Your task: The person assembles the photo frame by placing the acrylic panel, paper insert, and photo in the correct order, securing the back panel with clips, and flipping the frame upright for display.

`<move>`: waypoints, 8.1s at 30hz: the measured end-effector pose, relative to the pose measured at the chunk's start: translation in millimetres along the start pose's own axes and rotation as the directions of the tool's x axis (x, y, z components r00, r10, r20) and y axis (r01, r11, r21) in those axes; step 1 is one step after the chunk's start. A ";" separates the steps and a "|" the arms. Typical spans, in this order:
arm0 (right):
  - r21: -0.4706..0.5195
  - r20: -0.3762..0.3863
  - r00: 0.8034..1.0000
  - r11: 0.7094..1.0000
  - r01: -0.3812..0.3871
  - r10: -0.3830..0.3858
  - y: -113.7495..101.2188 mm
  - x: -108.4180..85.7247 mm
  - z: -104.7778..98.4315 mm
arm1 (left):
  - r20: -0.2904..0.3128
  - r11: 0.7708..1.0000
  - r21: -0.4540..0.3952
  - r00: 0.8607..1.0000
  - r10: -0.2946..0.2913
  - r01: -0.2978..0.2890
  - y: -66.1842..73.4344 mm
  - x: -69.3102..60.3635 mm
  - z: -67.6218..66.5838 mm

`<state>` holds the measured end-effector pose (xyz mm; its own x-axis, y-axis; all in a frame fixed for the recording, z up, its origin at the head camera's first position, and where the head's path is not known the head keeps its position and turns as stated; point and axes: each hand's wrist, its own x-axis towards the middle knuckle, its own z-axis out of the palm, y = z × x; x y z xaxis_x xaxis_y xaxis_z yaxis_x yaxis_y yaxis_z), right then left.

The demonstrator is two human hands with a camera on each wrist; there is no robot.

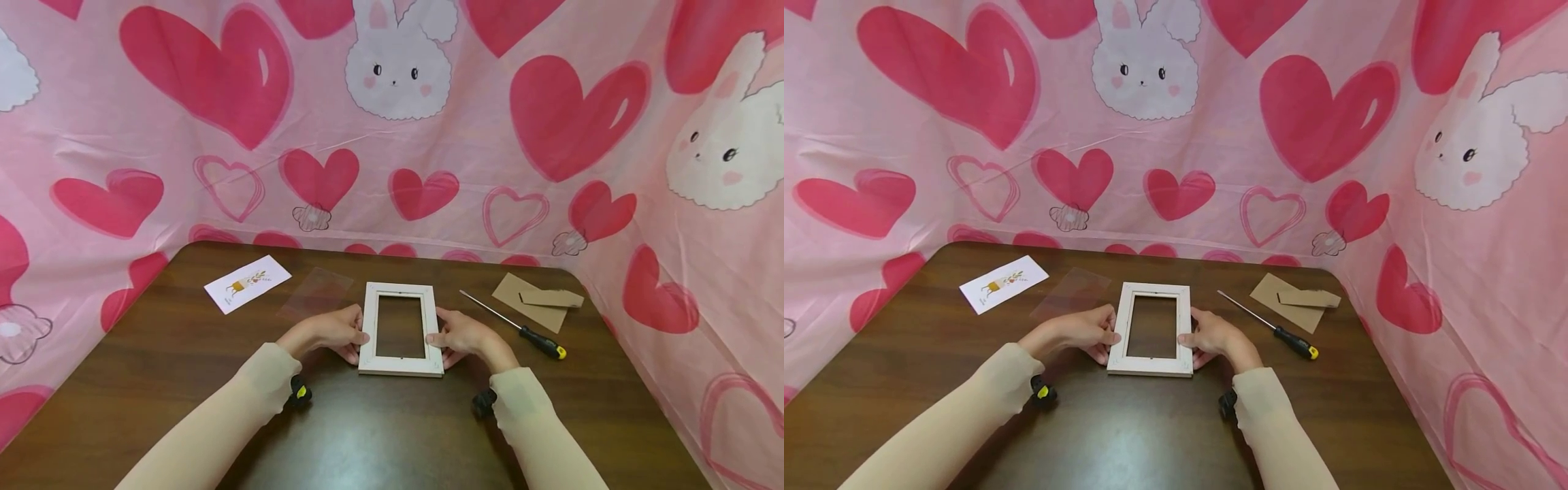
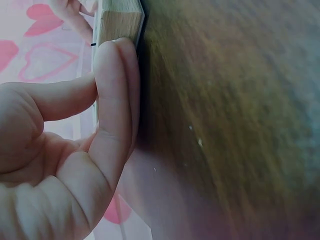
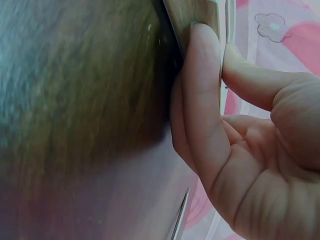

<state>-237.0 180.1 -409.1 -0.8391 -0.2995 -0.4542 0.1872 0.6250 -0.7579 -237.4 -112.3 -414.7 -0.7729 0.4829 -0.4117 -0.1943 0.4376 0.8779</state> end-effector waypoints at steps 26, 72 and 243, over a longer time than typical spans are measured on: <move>-0.004 -0.006 1.000 1.000 -0.013 0.013 -4.2 -5.3 9.7 | -0.078 0.992 0.106 0.994 0.075 -0.066 -10.4 -14.6 -15.5; 0.021 0.005 1.000 1.000 -0.016 0.016 -3.6 -5.2 9.5 | -0.423 0.768 0.509 0.890 -0.171 0.389 -14.2 -11.9 -107.1; 0.083 0.026 1.000 0.997 -0.007 0.005 2.8 -4.6 8.8 | -0.199 0.632 0.773 0.924 0.326 -0.057 14.1 8.0 40.9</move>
<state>-228.1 176.9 -413.2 -0.8245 -0.3148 -0.4702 0.2350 0.5653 -0.7907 -221.6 -71.2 -415.6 -0.8977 0.4382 -0.0459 0.3879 0.8355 0.3893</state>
